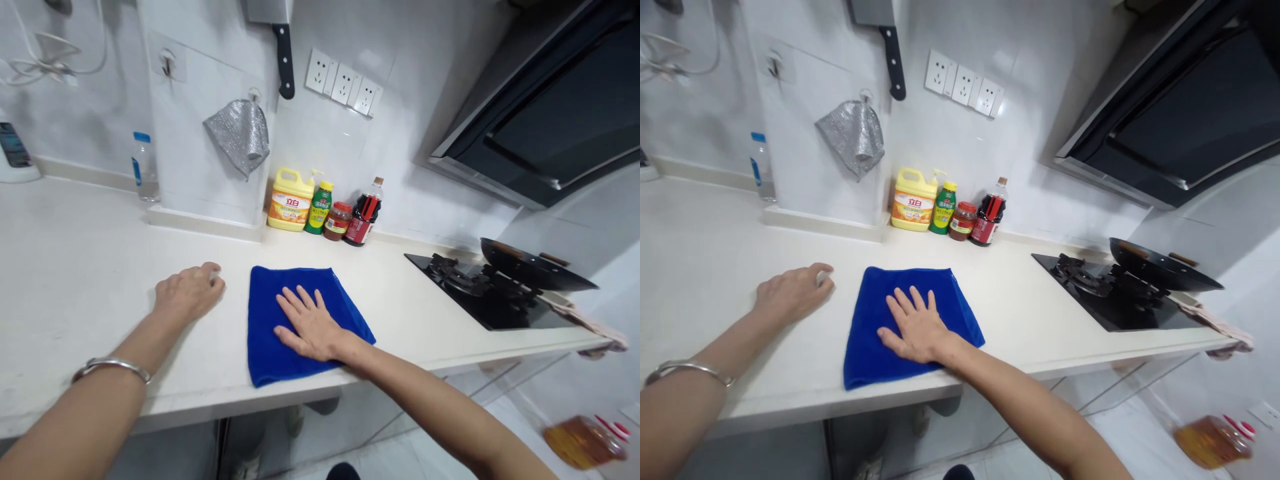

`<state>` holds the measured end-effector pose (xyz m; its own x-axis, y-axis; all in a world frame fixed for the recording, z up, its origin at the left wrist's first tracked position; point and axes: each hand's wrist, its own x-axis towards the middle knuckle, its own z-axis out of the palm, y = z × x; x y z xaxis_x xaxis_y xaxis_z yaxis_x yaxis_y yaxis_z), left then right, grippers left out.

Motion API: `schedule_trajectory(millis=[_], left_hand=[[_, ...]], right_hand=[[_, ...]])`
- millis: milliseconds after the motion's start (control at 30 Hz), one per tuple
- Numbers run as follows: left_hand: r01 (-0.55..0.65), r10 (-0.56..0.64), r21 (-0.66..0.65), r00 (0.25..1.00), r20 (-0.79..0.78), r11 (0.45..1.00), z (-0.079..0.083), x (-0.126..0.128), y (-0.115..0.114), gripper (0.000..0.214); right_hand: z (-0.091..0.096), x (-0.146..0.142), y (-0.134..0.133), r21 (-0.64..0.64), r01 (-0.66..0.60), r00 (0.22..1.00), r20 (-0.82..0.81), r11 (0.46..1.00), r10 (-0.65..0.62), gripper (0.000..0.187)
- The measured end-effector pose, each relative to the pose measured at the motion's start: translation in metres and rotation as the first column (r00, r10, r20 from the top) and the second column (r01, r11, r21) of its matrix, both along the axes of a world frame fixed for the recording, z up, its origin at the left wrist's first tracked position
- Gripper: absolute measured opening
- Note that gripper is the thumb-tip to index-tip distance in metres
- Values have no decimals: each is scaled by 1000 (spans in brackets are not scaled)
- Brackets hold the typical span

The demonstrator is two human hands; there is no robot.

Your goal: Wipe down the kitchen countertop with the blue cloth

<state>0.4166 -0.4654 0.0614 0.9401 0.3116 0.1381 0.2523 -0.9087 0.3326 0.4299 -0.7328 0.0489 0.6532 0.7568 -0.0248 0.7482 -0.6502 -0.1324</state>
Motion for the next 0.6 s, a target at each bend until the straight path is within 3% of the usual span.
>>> schedule_trajectory(millis=[133, 300, 467, 600], left_hand=[[-29, 29, -1, 999, -36, 1000, 4, 0, -1, 56], [-60, 63, 33, 995, -81, 998, 5, 4, 2, 58], [-85, 91, 54, 990, -111, 995, 3, 10, 3, 60], [-80, 91, 109, 990, -103, 991, -14, 22, 15, 63]], right_hand=[[2, -27, -33, 39, -8, 1000, -30, 999, 9, 77], [3, -34, -93, 42, 21, 999, -47, 999, -19, 74], [-5, -20, -174, 30, 227, 974, -15, 974, -226, 69], [-16, 3, -244, 21, 434, 901, 9, 901, -434, 69]])
